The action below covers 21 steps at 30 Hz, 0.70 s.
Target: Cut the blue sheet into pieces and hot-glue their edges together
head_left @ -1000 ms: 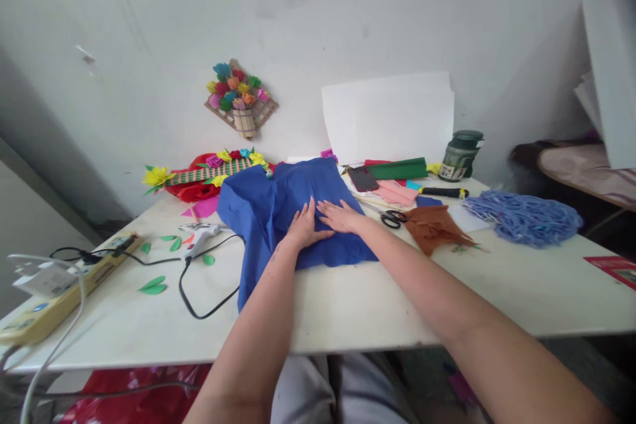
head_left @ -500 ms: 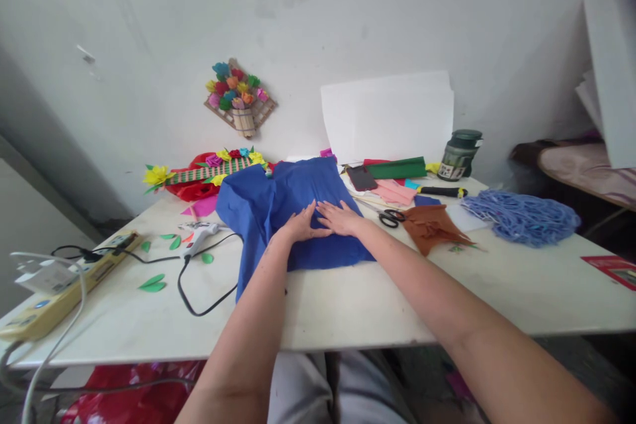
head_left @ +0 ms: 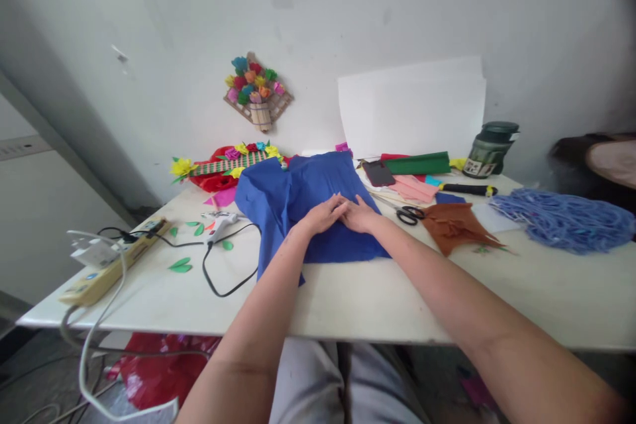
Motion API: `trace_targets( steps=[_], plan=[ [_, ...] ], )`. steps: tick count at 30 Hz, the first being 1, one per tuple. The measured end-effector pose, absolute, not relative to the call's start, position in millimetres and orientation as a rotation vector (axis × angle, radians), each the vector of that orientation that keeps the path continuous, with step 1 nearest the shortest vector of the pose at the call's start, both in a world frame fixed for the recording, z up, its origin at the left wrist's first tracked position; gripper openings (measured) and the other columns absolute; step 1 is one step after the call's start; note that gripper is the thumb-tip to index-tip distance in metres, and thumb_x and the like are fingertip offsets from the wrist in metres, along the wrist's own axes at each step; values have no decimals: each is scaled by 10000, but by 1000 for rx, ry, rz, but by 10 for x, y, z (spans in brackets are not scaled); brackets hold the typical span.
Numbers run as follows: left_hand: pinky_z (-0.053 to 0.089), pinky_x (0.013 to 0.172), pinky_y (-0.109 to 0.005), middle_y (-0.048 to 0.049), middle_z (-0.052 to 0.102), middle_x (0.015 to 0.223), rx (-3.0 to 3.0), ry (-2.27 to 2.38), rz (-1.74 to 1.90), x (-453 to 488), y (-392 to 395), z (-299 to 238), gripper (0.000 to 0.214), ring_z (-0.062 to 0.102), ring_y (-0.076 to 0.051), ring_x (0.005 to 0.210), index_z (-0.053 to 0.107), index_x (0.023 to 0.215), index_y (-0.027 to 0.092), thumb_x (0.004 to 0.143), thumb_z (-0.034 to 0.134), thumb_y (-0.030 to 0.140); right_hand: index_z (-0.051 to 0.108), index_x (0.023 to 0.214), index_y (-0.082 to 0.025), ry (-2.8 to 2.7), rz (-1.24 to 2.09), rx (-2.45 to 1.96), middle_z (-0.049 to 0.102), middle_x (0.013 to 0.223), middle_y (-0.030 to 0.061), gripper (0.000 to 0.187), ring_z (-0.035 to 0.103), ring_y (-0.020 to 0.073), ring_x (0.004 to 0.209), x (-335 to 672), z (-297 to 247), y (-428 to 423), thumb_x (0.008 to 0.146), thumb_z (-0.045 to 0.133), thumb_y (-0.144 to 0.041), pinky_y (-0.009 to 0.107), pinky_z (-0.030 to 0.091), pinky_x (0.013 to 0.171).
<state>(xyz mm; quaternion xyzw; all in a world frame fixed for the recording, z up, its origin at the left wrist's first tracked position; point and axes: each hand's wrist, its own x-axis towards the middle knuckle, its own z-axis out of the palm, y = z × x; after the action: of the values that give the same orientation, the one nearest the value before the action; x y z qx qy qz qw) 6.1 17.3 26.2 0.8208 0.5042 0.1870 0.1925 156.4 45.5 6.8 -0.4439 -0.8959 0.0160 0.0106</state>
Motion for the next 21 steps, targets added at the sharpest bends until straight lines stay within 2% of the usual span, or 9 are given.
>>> trace_targets(
  steps=[5, 10, 12, 14, 17, 19, 21],
  plan=[
    [144, 1083, -264, -76, 113, 1478, 2241, 1418, 567, 46, 198, 61, 684, 137, -162, 1342, 182, 1409, 137, 857, 221, 539, 96, 1436, -156, -2778, 79, -1430, 100, 1482, 58, 581, 56, 176, 1358, 1557, 61, 448, 900, 127, -376, 492, 45, 1073],
    [189, 1071, -315, -71, 82, 1479, 2208, 1403, 582, 62, 191, 104, 670, 192, -205, 1332, 207, 1404, 181, 842, 306, 532, 73, 1437, -145, -2780, 99, -1416, 63, 1486, 62, 596, 49, 175, 1358, 1563, 93, 423, 895, 140, -385, 481, 44, 1074],
    [216, 1057, -306, -73, 155, 1470, 2208, 1398, 642, 16, 149, 208, 637, 237, -211, 1320, 304, 1370, 192, 825, 372, 515, 98, 1435, -153, -2783, 114, -1425, 70, 1486, 55, 600, 46, 174, 1358, 1562, 103, 419, 894, 143, -408, 476, 44, 1075],
    [250, 1034, -303, -90, 339, 1407, 2214, 1541, 729, -119, 82, 360, 562, 312, -221, 1290, 445, 1288, 194, 808, 428, 485, 115, 1434, -153, -2783, 113, -1442, 68, 1485, 44, 617, 36, 168, 1359, 1558, 103, 423, 892, 132, -448, 471, 41, 1076],
    [351, 936, -379, -131, 608, 1140, 2061, 2131, 788, -499, -48, 604, 377, 526, -273, 1093, 621, 1074, 188, 812, 440, 389, 113, 1434, -149, -2777, 111, -1462, 55, 1486, 25, 642, 31, 159, 1360, 1552, 91, 432, 886, 112, -484, 461, 42, 1079],
    [346, 909, -437, -141, 665, 971, 1809, 2548, 803, -815, -143, 702, 280, 564, -293, 1004, 670, 919, 177, 801, 438, 280, 108, 1435, -148, -2769, 118, -1466, 53, 1486, 19, 645, 33, 164, 1360, 1548, 83, 436, 883, 111, -482, 464, 50, 1079],
    [322, 904, -480, -166, 659, 938, 1499, 2860, 812, -1112, -235, 711, 227, 511, -331, 1061, 672, 858, 156, 748, 489, 235, 105, 1435, -149, -2766, 122, -1466, 55, 1487, 17, 645, 37, 177, 1360, 1546, 76, 437, 880, 118, -476, 476, 51, 1076]
  ],
)
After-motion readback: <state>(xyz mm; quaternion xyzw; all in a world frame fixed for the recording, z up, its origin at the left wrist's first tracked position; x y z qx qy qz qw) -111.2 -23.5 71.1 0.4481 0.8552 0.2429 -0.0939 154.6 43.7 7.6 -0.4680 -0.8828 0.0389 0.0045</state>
